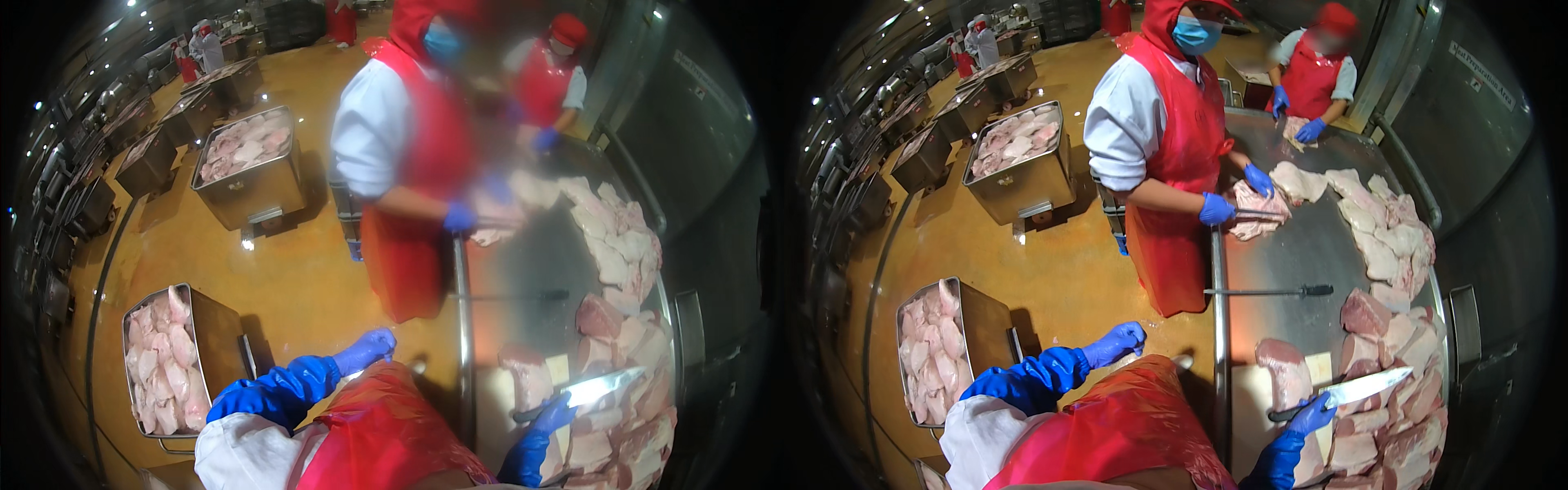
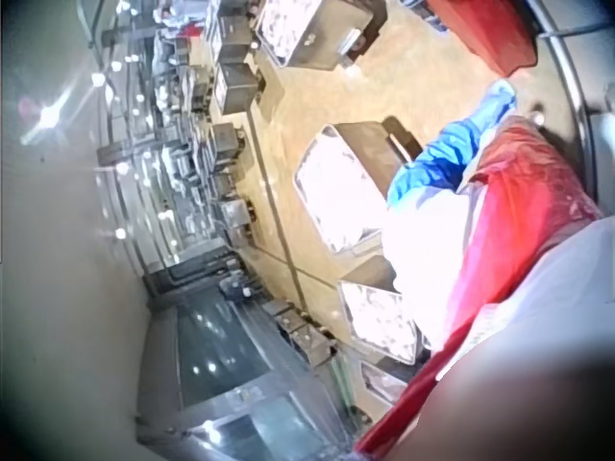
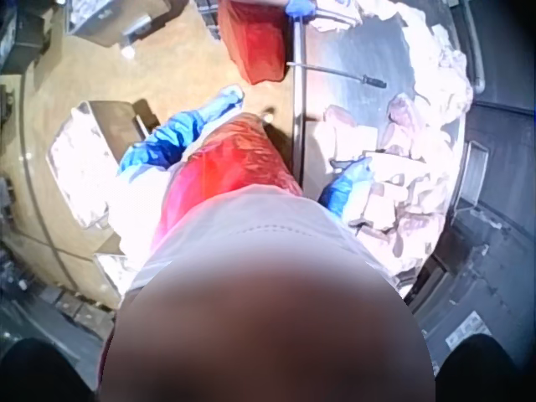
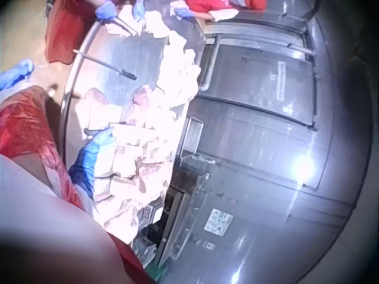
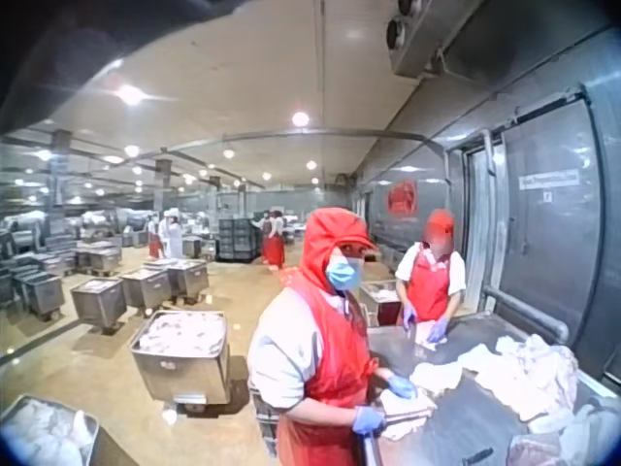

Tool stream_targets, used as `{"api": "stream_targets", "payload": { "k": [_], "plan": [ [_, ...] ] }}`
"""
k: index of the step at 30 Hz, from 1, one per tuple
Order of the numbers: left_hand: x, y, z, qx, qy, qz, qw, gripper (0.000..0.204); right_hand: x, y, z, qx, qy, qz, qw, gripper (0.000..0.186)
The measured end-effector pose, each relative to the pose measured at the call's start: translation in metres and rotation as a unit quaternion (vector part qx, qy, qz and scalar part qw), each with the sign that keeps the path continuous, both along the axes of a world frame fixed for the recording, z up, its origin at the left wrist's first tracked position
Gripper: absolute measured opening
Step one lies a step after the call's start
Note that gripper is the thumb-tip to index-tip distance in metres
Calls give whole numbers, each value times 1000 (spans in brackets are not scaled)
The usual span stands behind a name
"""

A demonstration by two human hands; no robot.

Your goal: The person repeatedly picks up pieces of raw meat from a stainless steel table, places them on a white cutting board, and cuts them with a knife. The cut pieces are then moved to a metal tray. The task continues with multiple pieces of meat handled one at a time.

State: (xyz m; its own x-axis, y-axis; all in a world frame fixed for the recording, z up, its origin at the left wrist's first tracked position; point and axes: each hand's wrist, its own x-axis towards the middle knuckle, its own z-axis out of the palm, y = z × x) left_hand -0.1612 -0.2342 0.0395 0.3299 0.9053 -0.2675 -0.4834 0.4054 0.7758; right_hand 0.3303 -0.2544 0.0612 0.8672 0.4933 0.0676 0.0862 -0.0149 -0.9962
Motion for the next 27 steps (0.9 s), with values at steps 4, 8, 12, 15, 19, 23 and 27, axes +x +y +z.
{"api": "stream_targets", "payload": {
  "k": [4,8,12,15,19,23,27],
  "plan": [
    [-27,-35,43,71,98,114,986,9,-11,-10,8,18,32,28,999,26],
    [-99,-33,144,312,179,231,904,11,-6,-8,0,32,38,45,998,22],
    [-178,-52,327,581,340,430,601,6,5,-12,3,12,22,46,999,23],
    [-209,-119,439,686,351,502,394,6,0,-3,1,3,-14,50,999,26],
    [-245,-139,485,722,380,534,223,16,-11,5,1,-11,6,43,999,32],
    [-366,21,400,480,573,566,348,27,4,-13,3,-27,-45,-69,996,42],
    [-490,105,224,108,742,444,491,39,-1,-10,3,-47,-60,-80,994,44]
  ]
}}
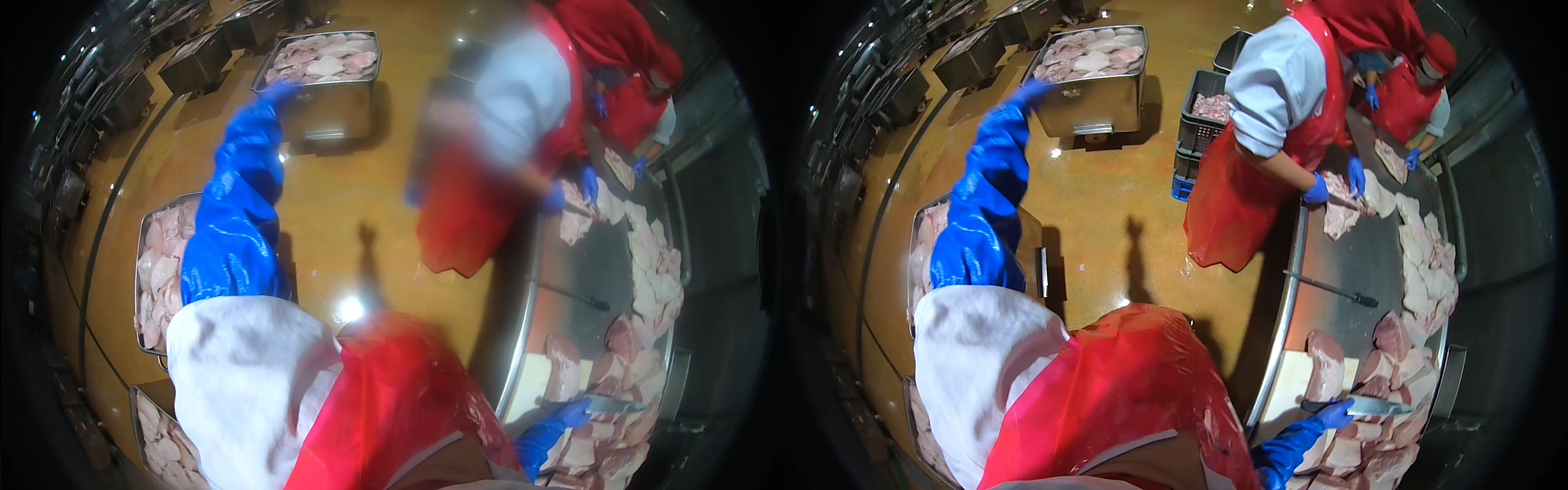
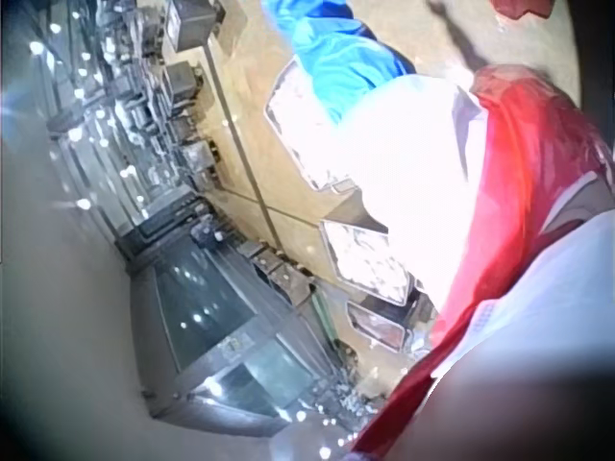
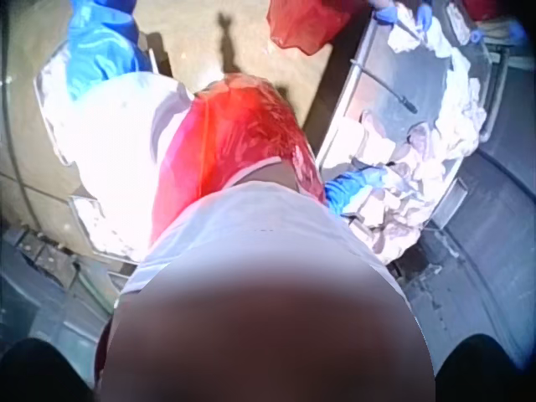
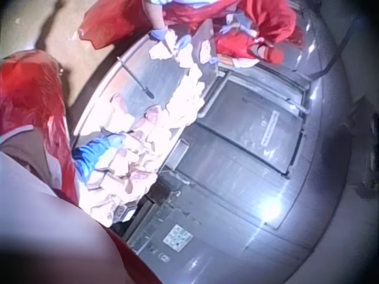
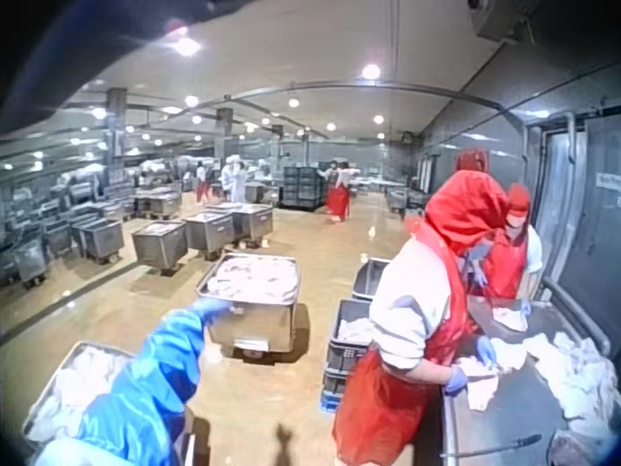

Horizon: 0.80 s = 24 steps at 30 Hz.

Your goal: The person repeatedly picks up pieces of raw meat from a stainless steel table, places them on a white cutting board, and cuts them with a knife. The cut pieces are then moved to a metal tray. The task continues with multiple pieces of meat handled one at a time.

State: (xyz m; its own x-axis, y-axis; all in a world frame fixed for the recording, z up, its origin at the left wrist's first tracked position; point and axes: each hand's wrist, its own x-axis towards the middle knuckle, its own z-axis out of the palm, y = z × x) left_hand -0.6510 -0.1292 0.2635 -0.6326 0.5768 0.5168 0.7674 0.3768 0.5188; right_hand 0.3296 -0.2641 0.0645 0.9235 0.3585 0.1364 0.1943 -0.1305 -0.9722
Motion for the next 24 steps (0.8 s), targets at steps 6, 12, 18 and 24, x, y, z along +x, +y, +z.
{"api": "stream_targets", "payload": {
  "k": [6,12,18,24],
  "plan": [
    [138,-30,-289,-420,-134,-276,854,56,-8,-2,5,-41,3,-18,999,40],
    [451,-48,-275,-430,-219,-681,552,61,-49,-48,25,11,103,13,995,20],
    [621,-17,-215,-324,-153,-828,432,55,-24,-164,10,31,174,-49,983,22],
    [730,-40,-166,-238,4,-863,445,63,-40,-189,-11,7,149,-70,986,21]
  ]
}}
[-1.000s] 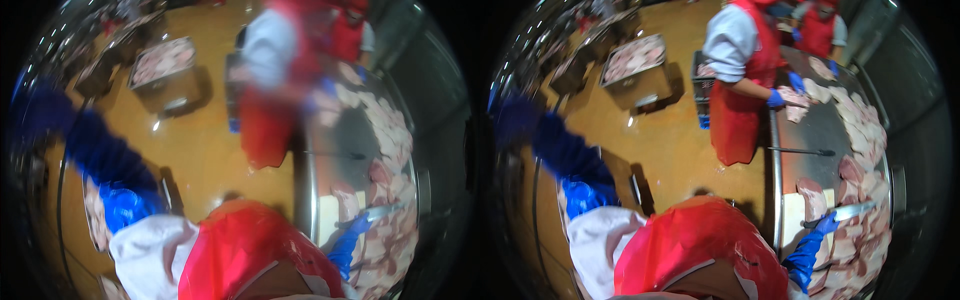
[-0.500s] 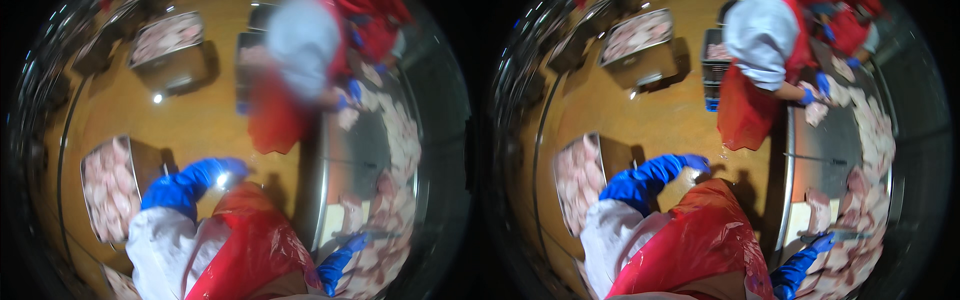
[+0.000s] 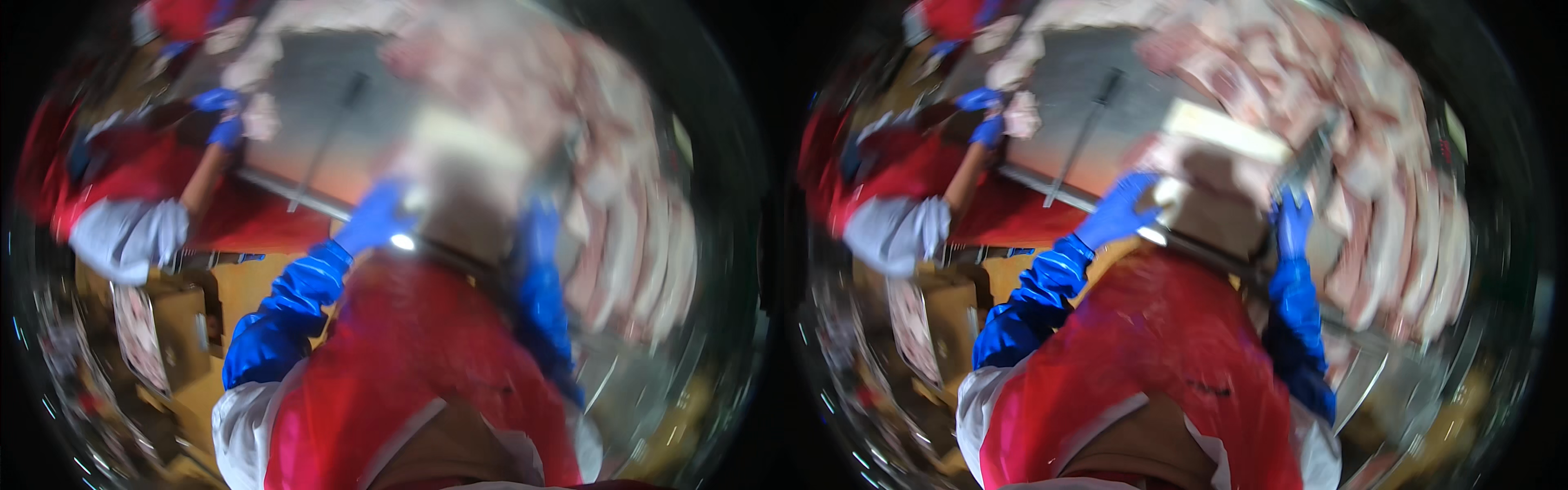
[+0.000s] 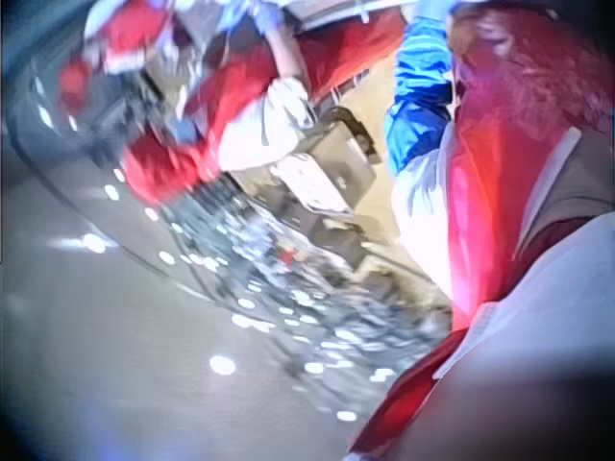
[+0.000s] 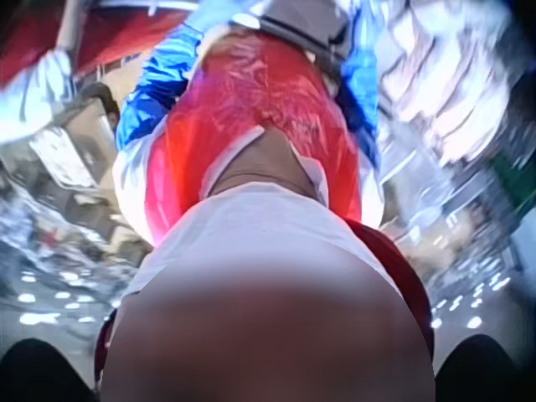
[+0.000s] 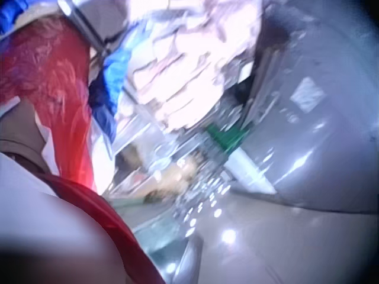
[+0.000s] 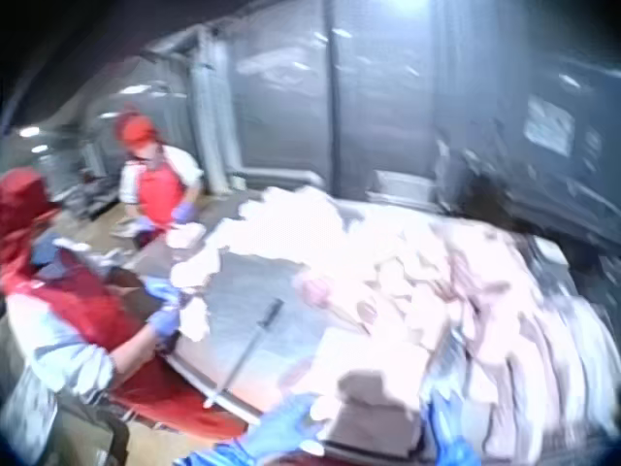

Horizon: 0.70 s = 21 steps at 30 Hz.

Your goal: The person repeatedly picks up pieces of raw meat from a stainless steel table, places them on a white cutting board, and cuts them with a knife. The cut pieces are then moved to a metal tray. The task continues with multiple pieces of meat handled one at a time.

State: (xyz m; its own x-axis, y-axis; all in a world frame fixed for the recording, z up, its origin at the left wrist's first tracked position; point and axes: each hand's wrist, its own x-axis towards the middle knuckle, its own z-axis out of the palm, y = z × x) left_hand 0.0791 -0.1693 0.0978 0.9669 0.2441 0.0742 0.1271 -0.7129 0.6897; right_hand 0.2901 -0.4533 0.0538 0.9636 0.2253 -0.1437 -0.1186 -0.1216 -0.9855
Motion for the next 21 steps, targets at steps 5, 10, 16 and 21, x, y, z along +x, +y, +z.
{"api": "stream_targets", "payload": {
  "k": [5,10,16,21],
  "plan": [
    [88,4,-3,228,3,-69,971,95,16,8,40,-60,-79,-47,994,22],
    [189,27,-8,275,111,-247,922,107,13,-8,28,-150,-102,-92,979,22],
    [156,51,-20,219,26,-235,947,111,-48,13,56,-74,97,-130,984,22],
    [138,88,-20,178,73,-231,954,110,-85,-3,47,-318,-183,-31,930,19]
  ]
}}
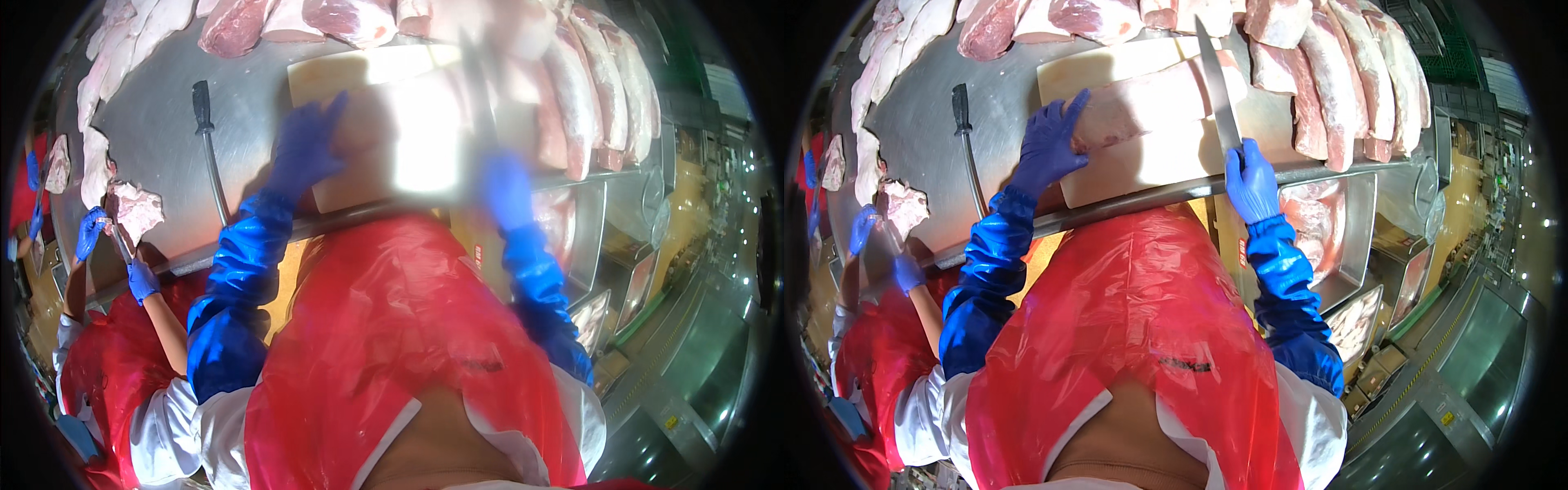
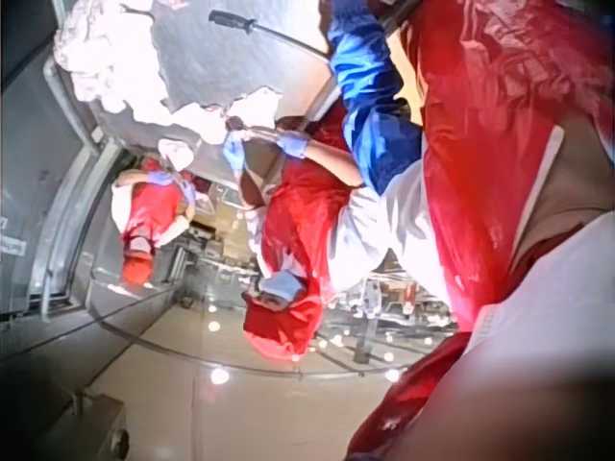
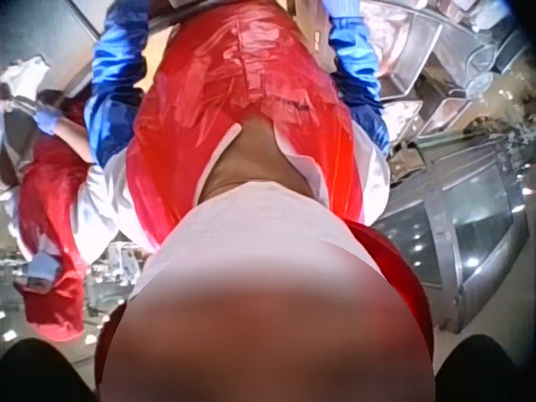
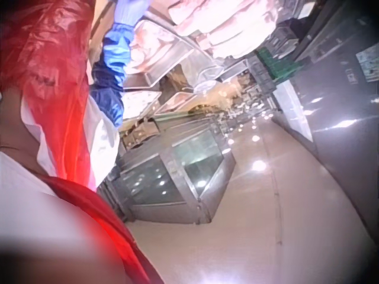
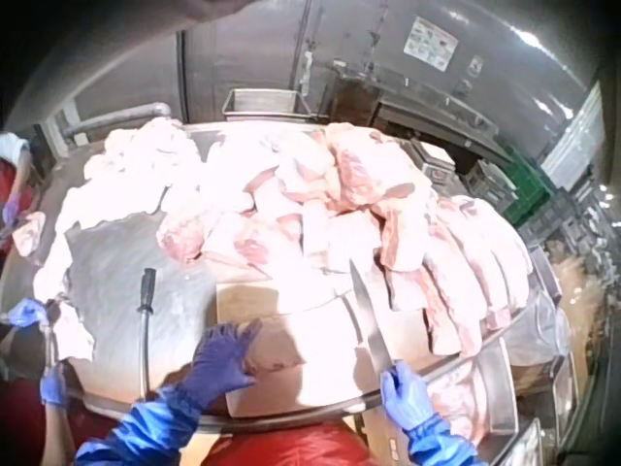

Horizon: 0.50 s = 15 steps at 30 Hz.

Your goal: The person repeatedly picks up pieces of raw meat from a stainless steel table, places them on a white cutting board, and cuts them with a knife. The cut pieces are then moved to a metal tray. The task continues with multiple pieces of meat handled one at a time.

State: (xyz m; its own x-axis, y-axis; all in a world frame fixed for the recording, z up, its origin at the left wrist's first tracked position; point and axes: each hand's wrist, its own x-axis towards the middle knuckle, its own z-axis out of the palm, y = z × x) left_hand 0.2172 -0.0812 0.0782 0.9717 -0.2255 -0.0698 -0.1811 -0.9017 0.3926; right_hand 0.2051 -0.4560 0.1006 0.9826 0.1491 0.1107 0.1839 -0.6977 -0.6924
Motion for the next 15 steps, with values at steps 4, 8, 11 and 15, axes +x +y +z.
{"api": "stream_targets", "payload": {
  "k": [4,8,11,15],
  "plan": [
    [-1,0,-3,0,20,12,1000,110,-9,29,22,-60,12,32,998,18],
    [8,-18,22,-24,57,28,998,107,-8,53,-4,-145,73,46,986,23],
    [6,-19,-13,3,-88,-17,996,106,-10,52,-8,-203,50,71,975,20],
    [31,-46,-12,28,-107,-53,992,106,-2,56,8,-210,29,60,975,15]
  ]
}}
